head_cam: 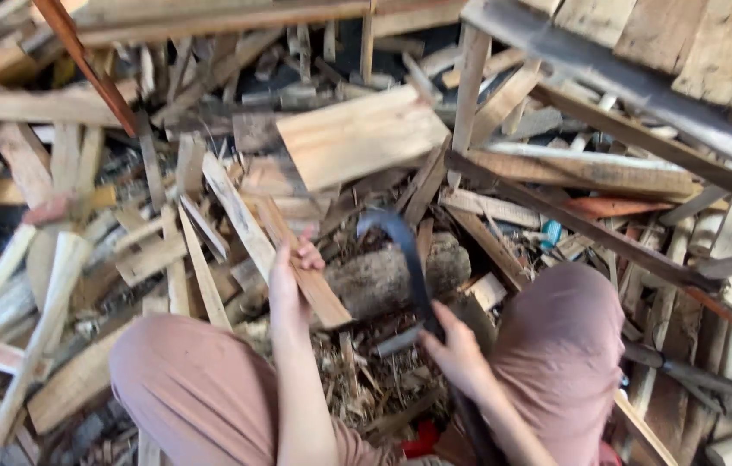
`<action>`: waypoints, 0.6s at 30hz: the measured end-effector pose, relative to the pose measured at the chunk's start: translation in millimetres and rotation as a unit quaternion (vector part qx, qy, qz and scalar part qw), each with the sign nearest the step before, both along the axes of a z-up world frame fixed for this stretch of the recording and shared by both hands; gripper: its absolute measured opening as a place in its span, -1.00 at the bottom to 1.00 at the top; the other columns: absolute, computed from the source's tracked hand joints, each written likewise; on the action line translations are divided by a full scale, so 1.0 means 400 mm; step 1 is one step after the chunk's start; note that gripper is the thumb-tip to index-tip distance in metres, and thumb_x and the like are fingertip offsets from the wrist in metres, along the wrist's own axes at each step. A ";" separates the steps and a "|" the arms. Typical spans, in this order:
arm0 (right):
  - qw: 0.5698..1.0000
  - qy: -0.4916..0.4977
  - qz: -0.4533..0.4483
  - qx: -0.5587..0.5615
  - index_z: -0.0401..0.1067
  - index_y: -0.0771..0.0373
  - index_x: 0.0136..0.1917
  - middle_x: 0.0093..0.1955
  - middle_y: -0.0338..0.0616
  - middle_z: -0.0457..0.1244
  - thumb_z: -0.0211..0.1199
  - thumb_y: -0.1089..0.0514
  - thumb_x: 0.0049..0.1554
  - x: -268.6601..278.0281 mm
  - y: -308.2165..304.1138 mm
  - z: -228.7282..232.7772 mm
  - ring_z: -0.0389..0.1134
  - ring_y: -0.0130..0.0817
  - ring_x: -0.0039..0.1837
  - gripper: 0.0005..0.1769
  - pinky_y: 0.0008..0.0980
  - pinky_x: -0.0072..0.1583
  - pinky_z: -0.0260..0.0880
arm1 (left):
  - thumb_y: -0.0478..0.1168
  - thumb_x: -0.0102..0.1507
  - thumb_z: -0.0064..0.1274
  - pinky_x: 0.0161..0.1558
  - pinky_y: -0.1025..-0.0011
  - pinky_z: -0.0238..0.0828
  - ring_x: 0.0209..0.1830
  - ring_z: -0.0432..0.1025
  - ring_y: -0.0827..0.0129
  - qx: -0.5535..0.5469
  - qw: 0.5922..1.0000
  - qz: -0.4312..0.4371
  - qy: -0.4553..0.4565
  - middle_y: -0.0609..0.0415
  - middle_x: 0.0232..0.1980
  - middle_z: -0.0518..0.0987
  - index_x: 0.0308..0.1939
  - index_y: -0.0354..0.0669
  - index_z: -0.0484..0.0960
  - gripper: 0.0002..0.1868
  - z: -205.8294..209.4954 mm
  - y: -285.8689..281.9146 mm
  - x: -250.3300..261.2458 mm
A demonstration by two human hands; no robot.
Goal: Shaving and shaping a small piece of wood using a billhook
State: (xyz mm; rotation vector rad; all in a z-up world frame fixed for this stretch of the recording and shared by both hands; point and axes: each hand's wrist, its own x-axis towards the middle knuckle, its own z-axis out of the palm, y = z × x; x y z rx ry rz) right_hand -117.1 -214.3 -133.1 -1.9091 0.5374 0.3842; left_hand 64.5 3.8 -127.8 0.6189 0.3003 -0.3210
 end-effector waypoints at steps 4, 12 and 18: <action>0.975 -0.194 -0.067 0.084 0.43 0.30 0.21 -0.52 -0.27 0.24 0.23 0.31 0.08 -0.139 -0.054 0.215 0.19 -0.45 -0.54 -0.61 -0.57 -0.47 0.10 | -0.06 0.45 -0.20 -0.60 0.72 0.09 -0.62 0.15 0.71 0.023 0.997 0.042 -0.058 0.33 -0.49 0.32 0.22 -0.33 0.52 -0.56 0.032 0.012 -0.004; 0.904 -0.200 -0.242 -0.290 0.27 0.51 0.52 -0.04 0.15 0.33 0.22 0.42 0.19 -0.434 -0.187 0.050 0.31 -0.20 -0.15 -0.37 -0.31 -0.16 0.30 | -0.15 0.45 -0.22 -0.57 0.69 0.15 -0.60 0.17 0.66 -0.021 0.998 0.063 0.005 0.25 -0.44 0.35 0.21 -0.42 0.48 -0.60 0.003 -0.006 -0.016; 0.882 -0.090 -0.242 -0.394 0.32 0.17 0.58 0.04 0.33 0.29 0.30 0.34 0.13 -0.601 -0.337 -0.326 0.36 0.18 -0.05 -0.26 -0.04 -0.04 0.37 | -0.21 0.36 -0.11 -0.58 0.70 0.09 -0.61 0.14 0.65 -0.069 0.997 0.020 0.003 0.27 -0.48 0.32 0.21 -0.44 0.48 -0.59 -0.022 0.018 -0.018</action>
